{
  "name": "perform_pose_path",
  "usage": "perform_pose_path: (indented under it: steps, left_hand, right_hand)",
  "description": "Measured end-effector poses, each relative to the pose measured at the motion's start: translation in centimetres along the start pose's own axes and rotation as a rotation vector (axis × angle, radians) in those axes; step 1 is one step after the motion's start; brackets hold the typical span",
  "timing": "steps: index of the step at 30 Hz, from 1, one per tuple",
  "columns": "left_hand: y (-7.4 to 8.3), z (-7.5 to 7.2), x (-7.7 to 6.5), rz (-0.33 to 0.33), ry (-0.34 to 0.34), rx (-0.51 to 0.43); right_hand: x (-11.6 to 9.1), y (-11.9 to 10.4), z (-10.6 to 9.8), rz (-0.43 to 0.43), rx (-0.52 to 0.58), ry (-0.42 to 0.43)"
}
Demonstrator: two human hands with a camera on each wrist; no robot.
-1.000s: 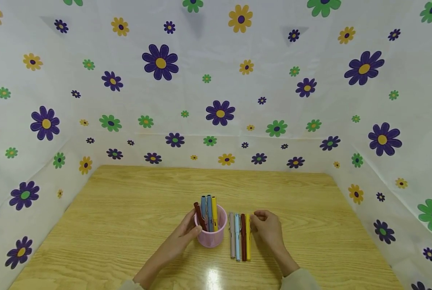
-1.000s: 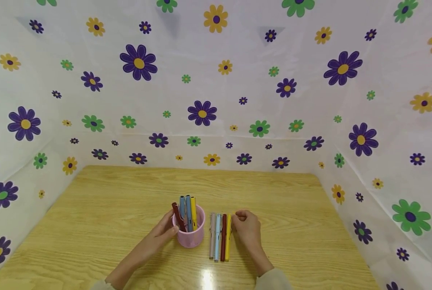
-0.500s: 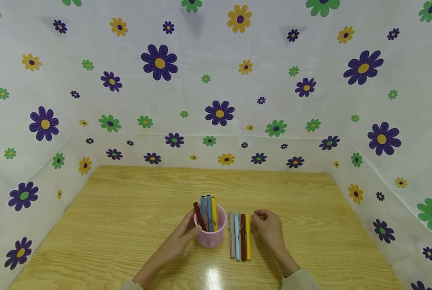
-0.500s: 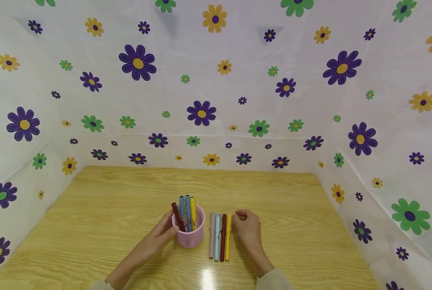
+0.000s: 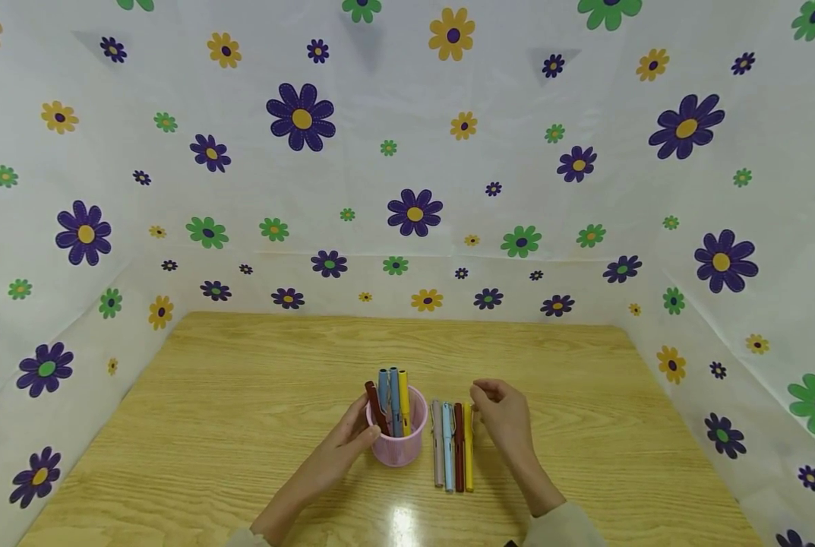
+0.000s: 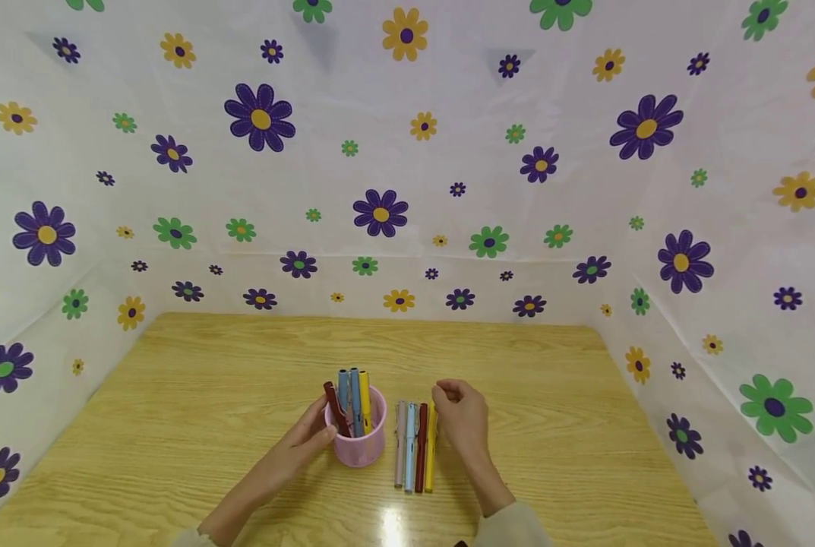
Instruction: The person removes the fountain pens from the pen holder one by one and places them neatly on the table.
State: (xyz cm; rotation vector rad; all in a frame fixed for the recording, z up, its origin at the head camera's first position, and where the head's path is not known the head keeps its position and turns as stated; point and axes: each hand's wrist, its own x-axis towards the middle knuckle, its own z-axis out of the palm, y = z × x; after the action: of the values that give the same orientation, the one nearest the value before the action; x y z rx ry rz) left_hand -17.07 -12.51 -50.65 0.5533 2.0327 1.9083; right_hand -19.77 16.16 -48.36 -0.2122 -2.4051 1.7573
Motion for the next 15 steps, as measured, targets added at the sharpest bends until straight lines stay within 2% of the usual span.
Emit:
perform_pose_path:
  steps: [7,15]
  left_hand:
    - [-0.1,0.0,0.0,0.004,-0.002,0.005]
    - [0.0,0.0,0.0,0.006,-0.003,-0.001]
  right_hand:
    - [0.1,-1.3,0.9,-0.021,0.054,-0.012]
    - [-0.1,-3.0,2.3,-0.073,0.147,-0.065]
